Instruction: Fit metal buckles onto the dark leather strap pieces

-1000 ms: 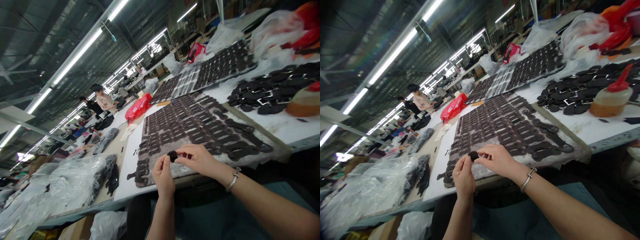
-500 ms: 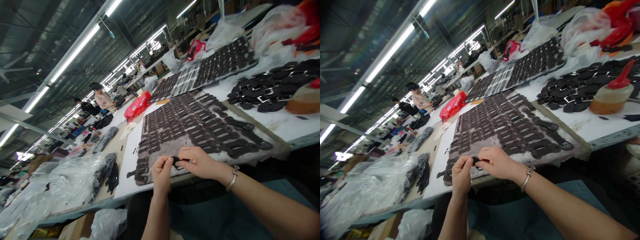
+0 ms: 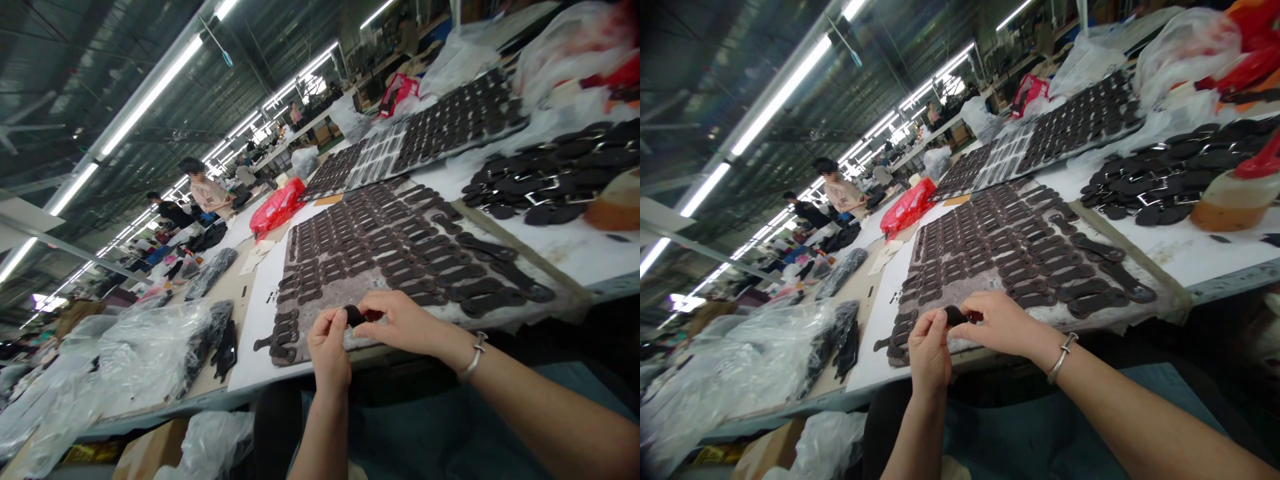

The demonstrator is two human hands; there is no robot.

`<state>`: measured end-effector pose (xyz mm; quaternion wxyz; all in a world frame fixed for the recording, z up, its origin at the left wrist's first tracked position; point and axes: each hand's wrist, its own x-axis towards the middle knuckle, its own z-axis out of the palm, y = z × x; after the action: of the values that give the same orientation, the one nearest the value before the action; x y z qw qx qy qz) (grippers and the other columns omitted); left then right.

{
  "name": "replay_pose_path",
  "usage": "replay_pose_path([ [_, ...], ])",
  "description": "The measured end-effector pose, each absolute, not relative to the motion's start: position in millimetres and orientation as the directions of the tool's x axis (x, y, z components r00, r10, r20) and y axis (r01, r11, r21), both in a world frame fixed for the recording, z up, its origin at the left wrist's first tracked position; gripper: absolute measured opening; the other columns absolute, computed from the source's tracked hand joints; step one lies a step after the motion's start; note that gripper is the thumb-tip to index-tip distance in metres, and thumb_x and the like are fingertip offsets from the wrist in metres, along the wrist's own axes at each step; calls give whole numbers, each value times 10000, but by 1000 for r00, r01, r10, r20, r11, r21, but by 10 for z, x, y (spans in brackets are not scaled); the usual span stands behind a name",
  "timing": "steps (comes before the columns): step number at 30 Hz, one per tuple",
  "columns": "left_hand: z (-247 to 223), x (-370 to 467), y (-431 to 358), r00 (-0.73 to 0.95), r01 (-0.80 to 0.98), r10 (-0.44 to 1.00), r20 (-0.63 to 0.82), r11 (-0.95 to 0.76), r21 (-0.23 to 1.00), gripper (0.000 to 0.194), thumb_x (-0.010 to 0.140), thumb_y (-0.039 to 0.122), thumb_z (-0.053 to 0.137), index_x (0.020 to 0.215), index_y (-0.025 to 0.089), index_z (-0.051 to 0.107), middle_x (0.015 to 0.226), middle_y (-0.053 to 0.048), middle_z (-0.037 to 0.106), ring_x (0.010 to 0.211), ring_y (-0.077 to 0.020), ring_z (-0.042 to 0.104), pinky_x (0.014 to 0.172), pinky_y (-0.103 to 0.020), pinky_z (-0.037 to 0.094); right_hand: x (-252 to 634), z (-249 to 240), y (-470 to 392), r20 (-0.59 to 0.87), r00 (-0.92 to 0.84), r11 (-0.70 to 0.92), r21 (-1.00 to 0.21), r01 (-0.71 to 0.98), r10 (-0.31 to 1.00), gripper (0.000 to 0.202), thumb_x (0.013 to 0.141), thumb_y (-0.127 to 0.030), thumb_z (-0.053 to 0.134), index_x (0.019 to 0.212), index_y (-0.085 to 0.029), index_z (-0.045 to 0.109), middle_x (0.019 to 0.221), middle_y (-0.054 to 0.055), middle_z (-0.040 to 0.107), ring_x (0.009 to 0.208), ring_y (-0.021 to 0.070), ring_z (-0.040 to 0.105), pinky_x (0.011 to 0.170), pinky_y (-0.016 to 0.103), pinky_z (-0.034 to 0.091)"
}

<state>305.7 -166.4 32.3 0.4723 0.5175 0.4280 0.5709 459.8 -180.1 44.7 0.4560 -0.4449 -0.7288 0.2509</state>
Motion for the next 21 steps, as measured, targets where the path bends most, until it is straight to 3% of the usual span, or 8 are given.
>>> replay_pose_path([
  [4,306,3046,-1686,44,-115,984,174,-168,979,160,769,317,646,766,160,674,742,-13,634,731,-124,564,715,-240,441,4559,413,-1794,473,-181,502,-753,426,862,323,858,-320,585,583,-153,557,591,-22,493,576,104,454,540,220,306],
  [8,403,2954,-1660,173,-36,974,148,-143,989,210,777,333,628,888,167,694,868,-51,665,796,-152,583,751,-266,445,4555,392,-1788,497,-264,562,-707,430,827,328,877,-304,562,584,-156,546,587,-25,470,591,106,461,555,219,308],
  [11,481,2899,-1638,241,117,955,172,-204,972,154,773,291,631,768,150,690,746,-28,631,730,-136,552,707,-243,427,4533,365,-1788,485,-304,572,-692,440,820,312,868,-298,579,591,-160,543,596,-25,474,590,104,464,556,219,308],
  [14,485,2887,-1628,186,201,962,197,-234,951,164,791,278,608,694,150,643,666,3,576,675,-119,510,656,-225,401,4494,344,-1787,450,-315,548,-715,434,836,318,862,-300,584,582,-163,526,577,-30,468,580,104,463,551,222,305],
  [21,382,2951,-1623,66,-21,986,156,-155,988,163,776,293,636,705,147,627,689,9,587,685,-106,518,668,-210,402,4483,359,-1754,422,-276,502,-771,391,863,391,890,-299,530,533,-166,444,541,-44,407,544,98,431,538,237,282],
])
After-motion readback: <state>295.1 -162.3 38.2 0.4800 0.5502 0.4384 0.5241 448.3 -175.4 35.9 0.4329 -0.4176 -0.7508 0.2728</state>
